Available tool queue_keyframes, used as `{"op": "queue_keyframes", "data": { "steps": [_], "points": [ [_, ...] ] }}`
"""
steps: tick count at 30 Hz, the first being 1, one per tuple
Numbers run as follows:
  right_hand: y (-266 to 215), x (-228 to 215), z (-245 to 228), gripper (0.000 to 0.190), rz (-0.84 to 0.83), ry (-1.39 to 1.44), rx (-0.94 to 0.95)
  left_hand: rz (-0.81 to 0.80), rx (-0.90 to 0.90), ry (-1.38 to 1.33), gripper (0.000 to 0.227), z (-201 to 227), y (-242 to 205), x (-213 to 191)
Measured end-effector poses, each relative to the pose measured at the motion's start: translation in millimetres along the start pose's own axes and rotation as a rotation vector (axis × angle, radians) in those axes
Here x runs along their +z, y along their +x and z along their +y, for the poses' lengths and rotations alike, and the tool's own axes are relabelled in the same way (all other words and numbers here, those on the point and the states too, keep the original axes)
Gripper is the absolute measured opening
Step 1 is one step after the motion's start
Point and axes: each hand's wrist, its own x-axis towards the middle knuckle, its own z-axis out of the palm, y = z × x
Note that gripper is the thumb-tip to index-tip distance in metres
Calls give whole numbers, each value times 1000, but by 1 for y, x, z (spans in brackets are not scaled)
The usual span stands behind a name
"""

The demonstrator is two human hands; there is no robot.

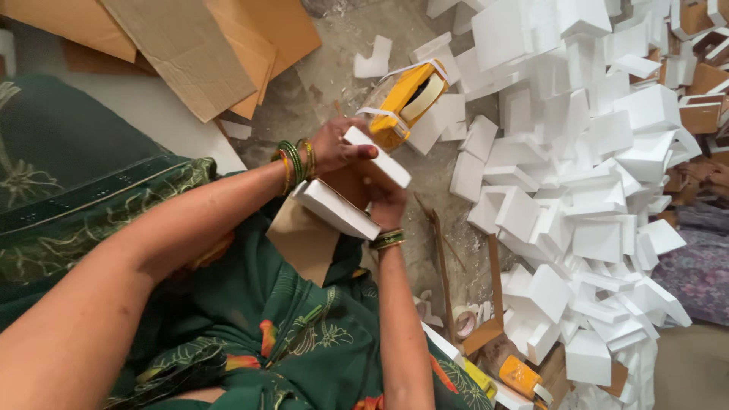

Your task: The person sits on the floor and assembles small cardboard boxes by inserting white foam inserts into the cardboard frames. They repeatedly pick up a cardboard piece, insert a foam block, and place the assembled unit aside.

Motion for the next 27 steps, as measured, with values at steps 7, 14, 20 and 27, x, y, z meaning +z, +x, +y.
{"op": "queue_keyframes", "data": {
  "steps": [7,14,20,27],
  "points": [
    [4,13,-61,81,177,108,-15,36,-99,56,44,-47,11,5],
    [9,27,-7,63,-65,-468,207,-19,40,299,43,-103,9,-4],
    [15,34,-31,61,-147,-676,275,-40,-197,192,32,-113,5,-13],
    [29,36,-62,51,-177,-799,425,-156,343,792,29,-66,12,-11]
  ]
}}
